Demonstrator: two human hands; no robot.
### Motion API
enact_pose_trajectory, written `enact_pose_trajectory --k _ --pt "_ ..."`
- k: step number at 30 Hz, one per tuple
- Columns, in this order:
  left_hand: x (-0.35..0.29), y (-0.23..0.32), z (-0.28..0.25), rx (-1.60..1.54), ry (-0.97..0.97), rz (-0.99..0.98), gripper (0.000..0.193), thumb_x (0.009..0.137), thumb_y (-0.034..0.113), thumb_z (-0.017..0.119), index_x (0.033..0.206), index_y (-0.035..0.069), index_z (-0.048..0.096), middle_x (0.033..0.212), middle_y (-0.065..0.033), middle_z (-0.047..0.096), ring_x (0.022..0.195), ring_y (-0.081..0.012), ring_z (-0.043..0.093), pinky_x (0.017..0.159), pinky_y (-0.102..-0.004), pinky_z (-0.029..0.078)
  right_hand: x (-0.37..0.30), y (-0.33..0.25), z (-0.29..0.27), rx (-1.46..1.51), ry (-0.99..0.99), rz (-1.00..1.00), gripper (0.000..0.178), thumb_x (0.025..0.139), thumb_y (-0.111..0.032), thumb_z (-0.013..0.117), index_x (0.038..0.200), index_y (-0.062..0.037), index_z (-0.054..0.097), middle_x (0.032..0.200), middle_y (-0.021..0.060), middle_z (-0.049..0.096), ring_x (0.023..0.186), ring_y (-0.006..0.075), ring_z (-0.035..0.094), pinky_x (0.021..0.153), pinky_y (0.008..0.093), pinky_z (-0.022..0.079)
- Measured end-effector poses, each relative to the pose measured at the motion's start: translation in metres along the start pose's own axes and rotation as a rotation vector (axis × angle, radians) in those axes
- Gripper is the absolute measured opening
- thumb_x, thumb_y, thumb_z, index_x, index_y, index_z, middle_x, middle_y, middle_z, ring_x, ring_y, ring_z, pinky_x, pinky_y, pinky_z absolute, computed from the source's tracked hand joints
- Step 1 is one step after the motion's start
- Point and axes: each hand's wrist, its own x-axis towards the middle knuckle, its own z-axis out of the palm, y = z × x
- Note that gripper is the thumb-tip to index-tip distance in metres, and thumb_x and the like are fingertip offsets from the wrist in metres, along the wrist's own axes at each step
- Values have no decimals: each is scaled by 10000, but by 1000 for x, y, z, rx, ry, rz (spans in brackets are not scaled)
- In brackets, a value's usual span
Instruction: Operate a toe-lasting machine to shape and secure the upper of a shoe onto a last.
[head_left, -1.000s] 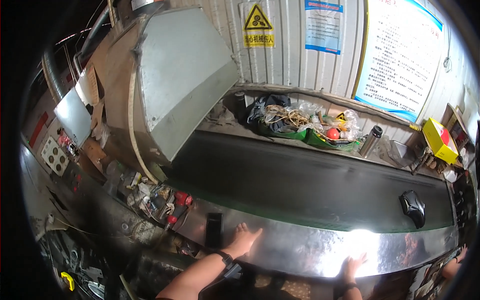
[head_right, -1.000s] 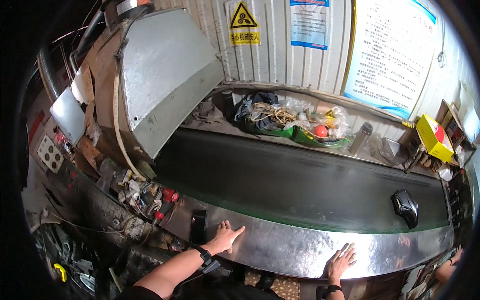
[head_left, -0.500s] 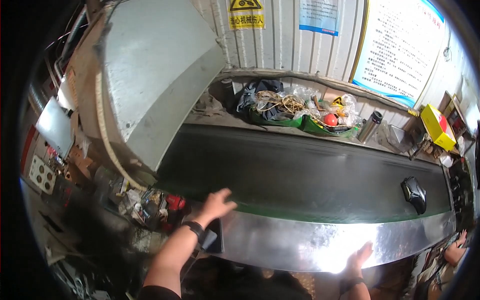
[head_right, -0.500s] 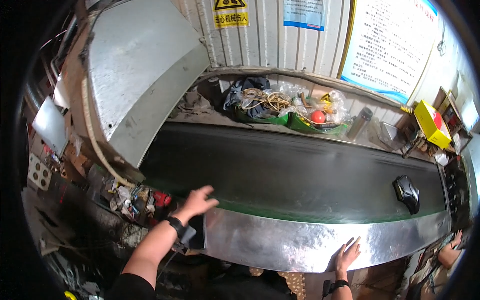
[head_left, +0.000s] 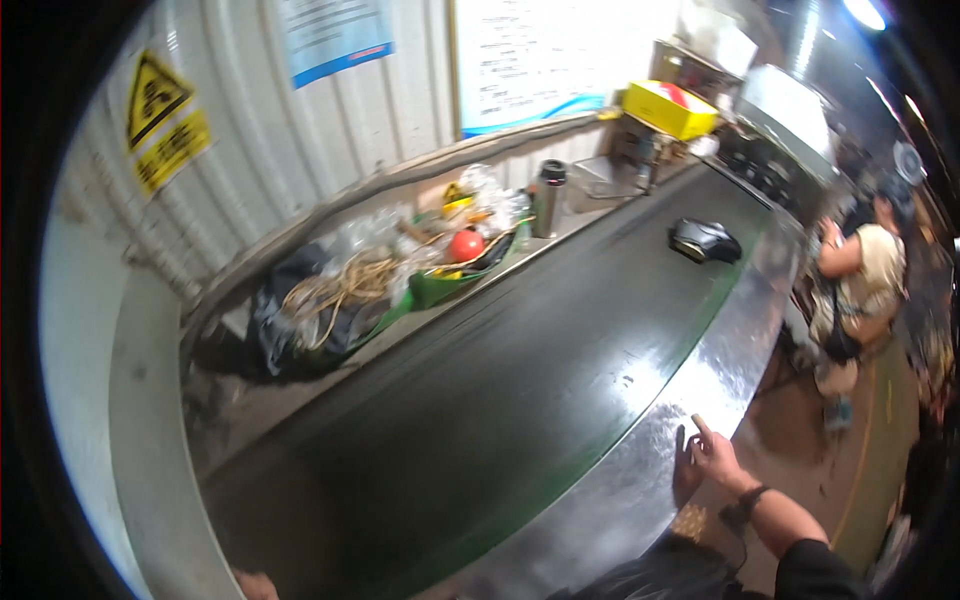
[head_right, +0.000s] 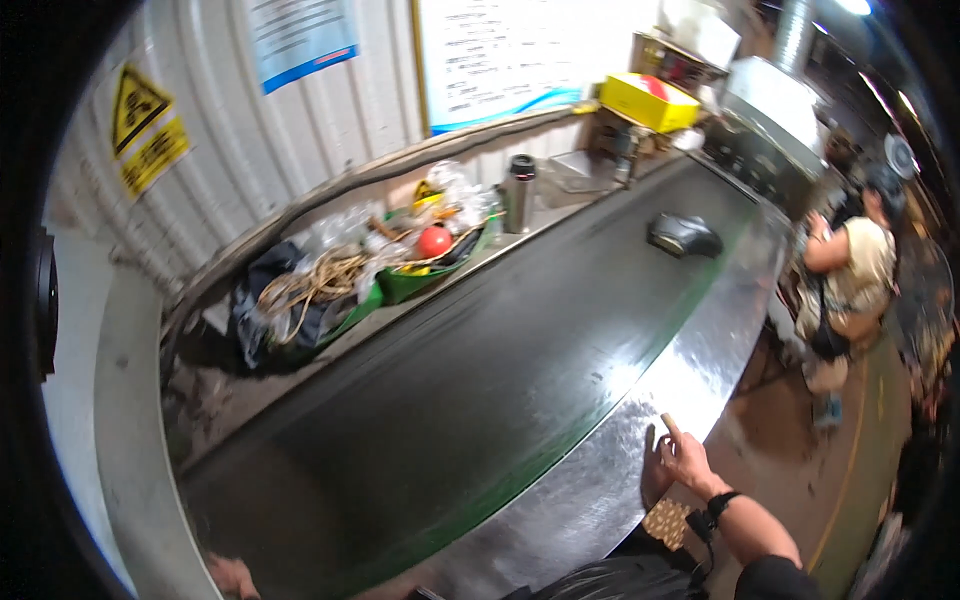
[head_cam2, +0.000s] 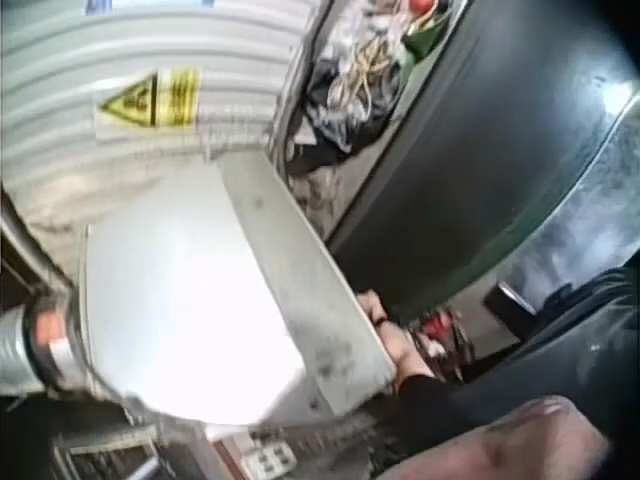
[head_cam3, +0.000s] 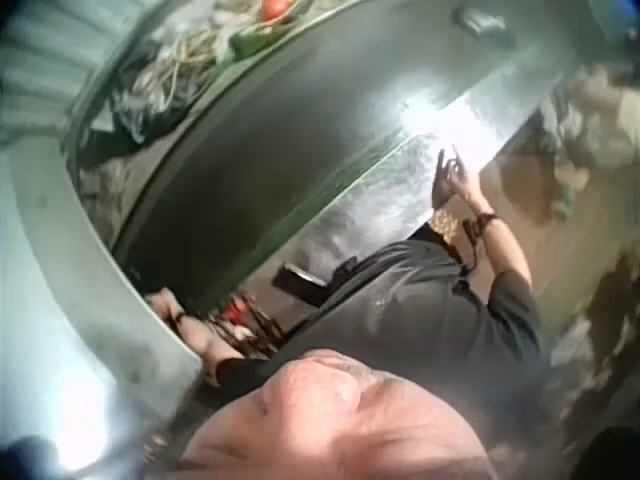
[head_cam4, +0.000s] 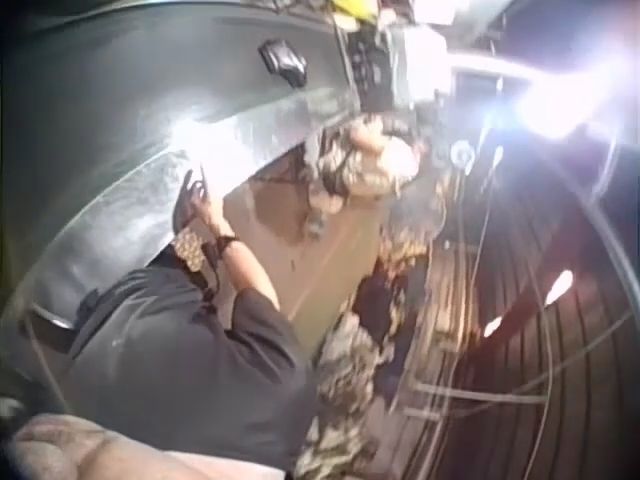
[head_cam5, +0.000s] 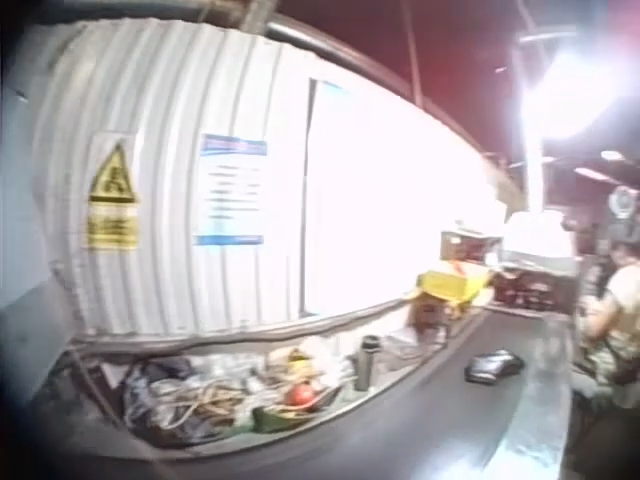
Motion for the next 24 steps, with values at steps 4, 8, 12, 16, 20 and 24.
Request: enact_pose_trajectory --k 4,8,12,16,20,24 --pt "13 18 -33 124 -121 78 486 807 288 705 1199 5 662 1194 -252 664 1123 -421 623 957 -497 485 0 -26 5 -65 23 -70 647 881 -133 597 1497 -96 404 993 166 697 868 346 658 824 433 532" --pt "29 52 -33 304 -264 157 556 764 385 761 1206 56 686 1181 -248 675 1108 -443 634 921 -555 504 15 -34 8 108 -74 -86 659 883 -139 554 1515 -98 370 1206 272 638 1107 416 631 953 453 503" --pt "26 45 -24 -226 -90 449 480 880 307 692 1208 -40 641 1165 -259 676 1073 -414 651 949 -513 501 47 -81 18 131 -146 -294 674 922 -165 601 1539 -152 330 1091 216 696 980 380 683 868 448 548" --pt "-112 166 -113 -1337 -374 347 353 955 237 658 1165 -47 645 1093 -83 670 970 -171 601 888 -335 477 14 -170 -5 437 -210 -458 670 928 -118 631 1529 -119 335 1133 205 697 1047 371 677 881 445 552" --pt "-266 240 -180 -2010 -557 432 331 1035 242 565 1297 40 546 1241 -54 617 1089 -161 590 948 -340 471 -35 -234 -24 783 -21 -983 912 828 -82 790 1548 -62 231 1414 183 543 1264 397 524 1065 448 429" --pt "-363 225 -210 -2308 -846 603 344 1042 214 530 1366 99 520 1297 -50 625 1180 -215 604 1022 -399 479 -80 -255 -49 694 -25 -1131 930 766 -80 835 1510 9 283 1481 199 463 1278 428 474 1087 453 408"
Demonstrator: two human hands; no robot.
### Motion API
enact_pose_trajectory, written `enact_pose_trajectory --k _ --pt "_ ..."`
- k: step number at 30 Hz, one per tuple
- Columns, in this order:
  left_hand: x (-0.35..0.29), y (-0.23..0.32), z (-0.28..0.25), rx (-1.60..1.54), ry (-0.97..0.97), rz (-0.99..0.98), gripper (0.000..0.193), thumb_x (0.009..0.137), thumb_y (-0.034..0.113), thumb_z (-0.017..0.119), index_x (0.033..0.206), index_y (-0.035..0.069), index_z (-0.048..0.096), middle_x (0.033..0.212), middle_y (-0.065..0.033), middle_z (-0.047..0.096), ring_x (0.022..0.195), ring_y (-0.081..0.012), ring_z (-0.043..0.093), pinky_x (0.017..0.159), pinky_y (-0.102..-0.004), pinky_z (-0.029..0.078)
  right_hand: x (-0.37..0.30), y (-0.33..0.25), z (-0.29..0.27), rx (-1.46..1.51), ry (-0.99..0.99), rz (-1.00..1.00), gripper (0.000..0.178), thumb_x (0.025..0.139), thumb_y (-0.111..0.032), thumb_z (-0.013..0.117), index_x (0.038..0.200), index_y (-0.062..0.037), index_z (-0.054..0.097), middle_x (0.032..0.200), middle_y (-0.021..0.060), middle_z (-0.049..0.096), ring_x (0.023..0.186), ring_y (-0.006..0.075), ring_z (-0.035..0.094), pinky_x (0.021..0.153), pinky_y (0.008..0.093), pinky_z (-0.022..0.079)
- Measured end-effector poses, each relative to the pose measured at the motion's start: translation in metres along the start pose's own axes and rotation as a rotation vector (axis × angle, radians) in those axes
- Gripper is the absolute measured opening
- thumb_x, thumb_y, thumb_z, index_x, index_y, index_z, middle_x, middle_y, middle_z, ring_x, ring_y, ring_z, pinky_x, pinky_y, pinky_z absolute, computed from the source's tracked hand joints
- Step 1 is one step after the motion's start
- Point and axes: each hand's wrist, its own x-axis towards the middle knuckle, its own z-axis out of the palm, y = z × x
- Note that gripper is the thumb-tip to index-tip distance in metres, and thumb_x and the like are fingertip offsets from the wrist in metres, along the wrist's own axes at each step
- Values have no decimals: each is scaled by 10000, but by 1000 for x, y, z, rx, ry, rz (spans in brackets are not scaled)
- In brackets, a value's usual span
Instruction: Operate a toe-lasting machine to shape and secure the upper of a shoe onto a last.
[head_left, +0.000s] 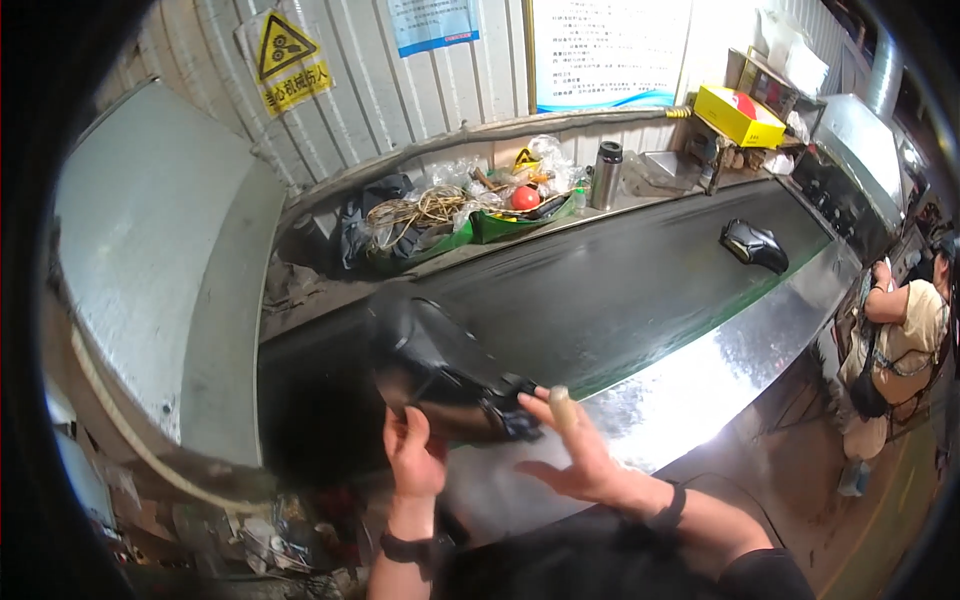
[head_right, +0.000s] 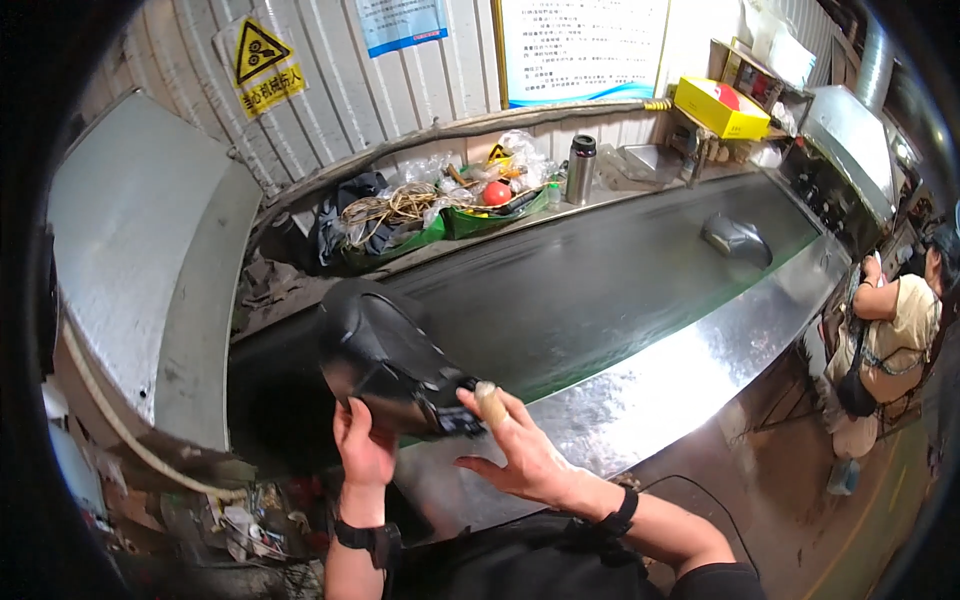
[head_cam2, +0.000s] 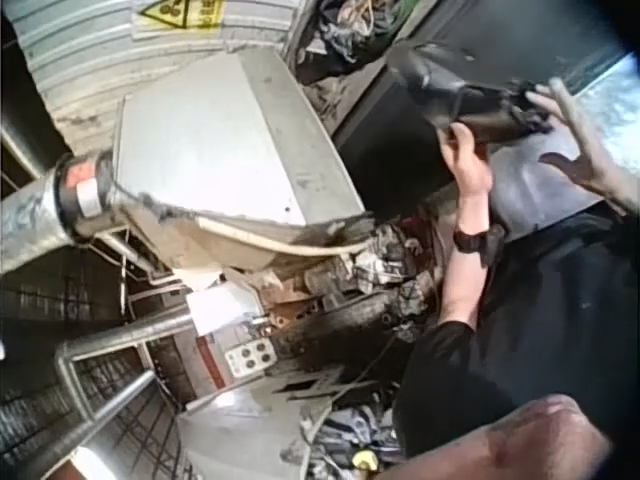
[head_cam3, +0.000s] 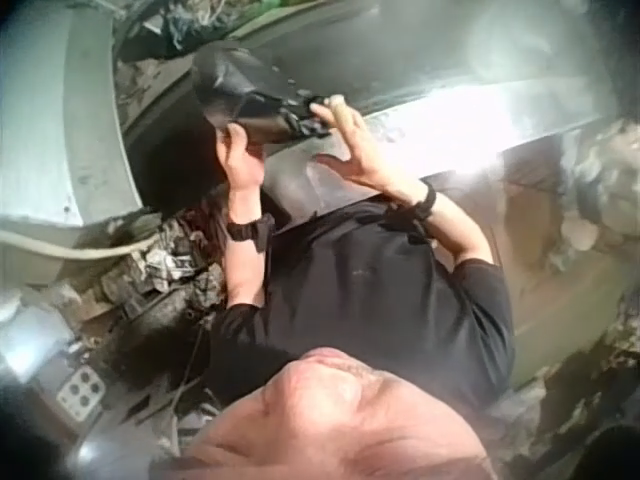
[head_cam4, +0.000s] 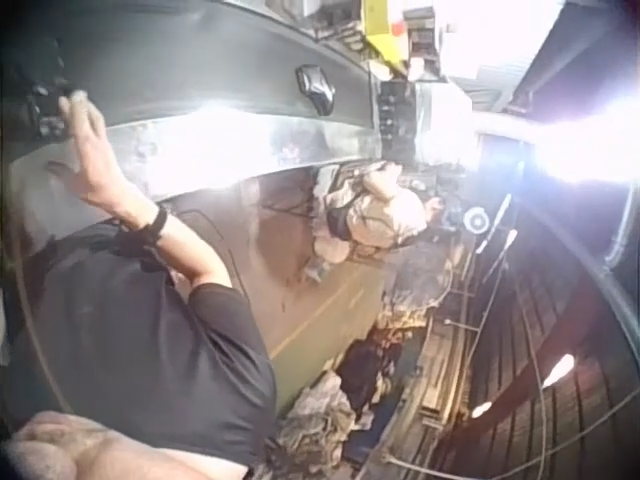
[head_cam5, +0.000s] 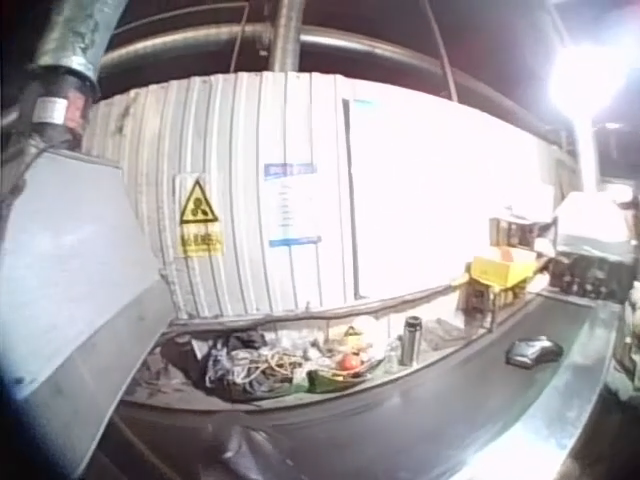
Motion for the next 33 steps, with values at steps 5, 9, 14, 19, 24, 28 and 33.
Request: enact_pose_trajectory --k 5,9,14,19,24,28,33 --pt "-60 -7 29 -87 -28 99 493 991 379 601 1400 125 500 1349 -59 595 1301 -237 516 1141 -453 347 -74 6 -20 457 118 33 854 789 -7 817 1496 6 338 1433 200 524 1247 257 557 1000 368 483" --pt "-71 15 38 43 392 -39 496 985 297 598 1410 74 472 1365 -103 572 1305 -256 509 1143 -439 344 -83 -26 -63 1486 237 718 736 933 -47 653 1559 -85 267 1423 86 536 1288 185 526 1054 366 450" --pt "-102 17 87 353 213 -162 267 908 3 665 1172 -39 647 1084 -60 697 937 -118 639 845 -285 516 -158 13 -75 2176 125 952 571 931 -221 700 1415 -83 430 1279 134 615 1200 298 590 1004 465 492" --pt "-112 13 93 461 243 -185 228 894 0 686 1120 -31 677 1058 -65 704 934 -118 630 855 -288 499 -176 10 -81 1925 121 1173 556 938 -134 674 1431 -154 418 1243 172 616 1175 380 602 900 529 573" --pt "-125 1 97 400 319 -152 210 960 102 656 1126 -25 670 1060 -46 705 921 -97 629 835 -272 507 -186 14 -88 2049 -8 1080 625 922 -87 687 1465 -165 387 1302 151 584 1201 370 588 915 563 559" --pt "-132 -7 120 -132 433 -156 266 1040 221 553 1173 12 650 1120 -50 691 1044 -114 612 953 -245 450 -181 7 -94 2051 -16 1121 724 890 -54 725 1498 -189 355 1372 97 557 1255 317 564 956 592 530" --pt "-146 -25 94 331 462 -60 246 1016 182 596 1185 11 647 1088 -16 678 967 -71 580 874 -216 436 -175 5 -98 2012 -5 1242 493 980 -374 621 1387 -122 504 1261 126 627 1203 286 592 924 528 541"
